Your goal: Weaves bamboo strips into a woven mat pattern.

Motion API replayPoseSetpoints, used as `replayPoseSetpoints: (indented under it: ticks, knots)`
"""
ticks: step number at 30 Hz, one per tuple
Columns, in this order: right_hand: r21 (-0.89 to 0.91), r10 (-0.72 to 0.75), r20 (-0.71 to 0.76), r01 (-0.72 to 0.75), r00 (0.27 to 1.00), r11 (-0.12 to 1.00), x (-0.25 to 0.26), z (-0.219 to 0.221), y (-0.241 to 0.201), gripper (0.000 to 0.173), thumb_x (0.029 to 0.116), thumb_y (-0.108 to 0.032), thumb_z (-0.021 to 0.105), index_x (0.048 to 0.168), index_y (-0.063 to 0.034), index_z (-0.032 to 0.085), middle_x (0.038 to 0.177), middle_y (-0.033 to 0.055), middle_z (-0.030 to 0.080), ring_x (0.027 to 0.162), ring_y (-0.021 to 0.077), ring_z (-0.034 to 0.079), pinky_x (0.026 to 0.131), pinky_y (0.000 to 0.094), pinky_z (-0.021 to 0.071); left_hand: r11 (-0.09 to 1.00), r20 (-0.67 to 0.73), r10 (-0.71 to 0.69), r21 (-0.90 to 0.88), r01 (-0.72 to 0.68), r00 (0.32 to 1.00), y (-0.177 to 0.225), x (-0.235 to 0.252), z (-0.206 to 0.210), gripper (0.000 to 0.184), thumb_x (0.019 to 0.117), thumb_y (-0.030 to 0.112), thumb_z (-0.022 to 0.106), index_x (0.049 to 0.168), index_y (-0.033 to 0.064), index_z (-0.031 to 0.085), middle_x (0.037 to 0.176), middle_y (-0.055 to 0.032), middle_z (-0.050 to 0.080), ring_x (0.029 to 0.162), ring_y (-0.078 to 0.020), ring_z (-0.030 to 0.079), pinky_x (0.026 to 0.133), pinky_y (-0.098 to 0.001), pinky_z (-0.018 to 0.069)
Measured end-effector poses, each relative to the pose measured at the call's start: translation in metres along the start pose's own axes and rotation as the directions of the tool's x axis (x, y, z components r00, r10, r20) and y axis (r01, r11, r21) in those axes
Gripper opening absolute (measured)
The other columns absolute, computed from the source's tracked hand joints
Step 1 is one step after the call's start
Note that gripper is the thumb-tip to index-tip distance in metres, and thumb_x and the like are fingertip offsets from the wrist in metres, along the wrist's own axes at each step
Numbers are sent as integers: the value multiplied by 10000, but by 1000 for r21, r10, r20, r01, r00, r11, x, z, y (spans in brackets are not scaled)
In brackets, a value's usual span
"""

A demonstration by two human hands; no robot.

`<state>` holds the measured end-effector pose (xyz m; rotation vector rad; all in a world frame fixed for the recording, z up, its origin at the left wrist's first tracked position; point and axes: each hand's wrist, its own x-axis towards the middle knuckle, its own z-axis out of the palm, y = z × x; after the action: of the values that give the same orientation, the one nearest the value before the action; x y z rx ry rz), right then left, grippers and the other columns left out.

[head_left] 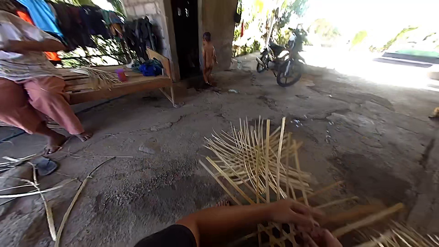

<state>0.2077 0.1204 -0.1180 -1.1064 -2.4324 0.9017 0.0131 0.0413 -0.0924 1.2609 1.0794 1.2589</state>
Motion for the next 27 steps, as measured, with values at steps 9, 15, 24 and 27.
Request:
replayPoseSetpoints:
  ticks: [9, 15, 24, 27]
  knots:
    - [-293, 117, 312, -22, 943, 956, 24, -4, -74, 443, 994, -116, 546, 1435, -113, 580, 1211, 147, 696, 1130, 329, 666, 986, 561, 516, 944, -328, -231, -302, 130, 916, -25, -4, -42, 358, 1118, 234, 364, 1379, 8, 459, 963, -68, 670, 766, -127, 660, 750, -300, 570]
    - [68, 35, 429, -71, 903, 995, 29, -18, -42, 237, 1050, -201, 584, 1259, -96, 617, 1077, 95, 704, 913, 207, 699, 852, 447, 581, 848, -302, -256, 386, 363, 918, -24, 7, -33, 256, 1063, 190, 541, 1218, 28, 664, 993, -130, 705, 814, -213, 684, 778, -406, 582]
    - [240, 19, 152, -55, 988, 969, 8, 6, -15, 189, 982, -149, 686, 1155, -74, 668, 956, 52, 724, 723, 149, 683, 693, 363, 597, 957, -119, -248, 124, 262, 961, -11, -4, -22, 224, 1046, 291, 572, 1084, 91, 664, 937, -22, 612, 795, -99, 543, 721, -301, 453]
    - [106, 101, -8, -99, 995, 989, 7, 16, -27, 238, 894, -219, 806, 1034, -53, 707, 929, 95, 722, 807, 220, 708, 777, 461, 606, 979, -5, -119, 165, 118, 993, 15, -29, -22, 381, 1028, 223, 594, 1407, 183, 609, 1092, -51, 640, 864, -141, 596, 769, -323, 520]
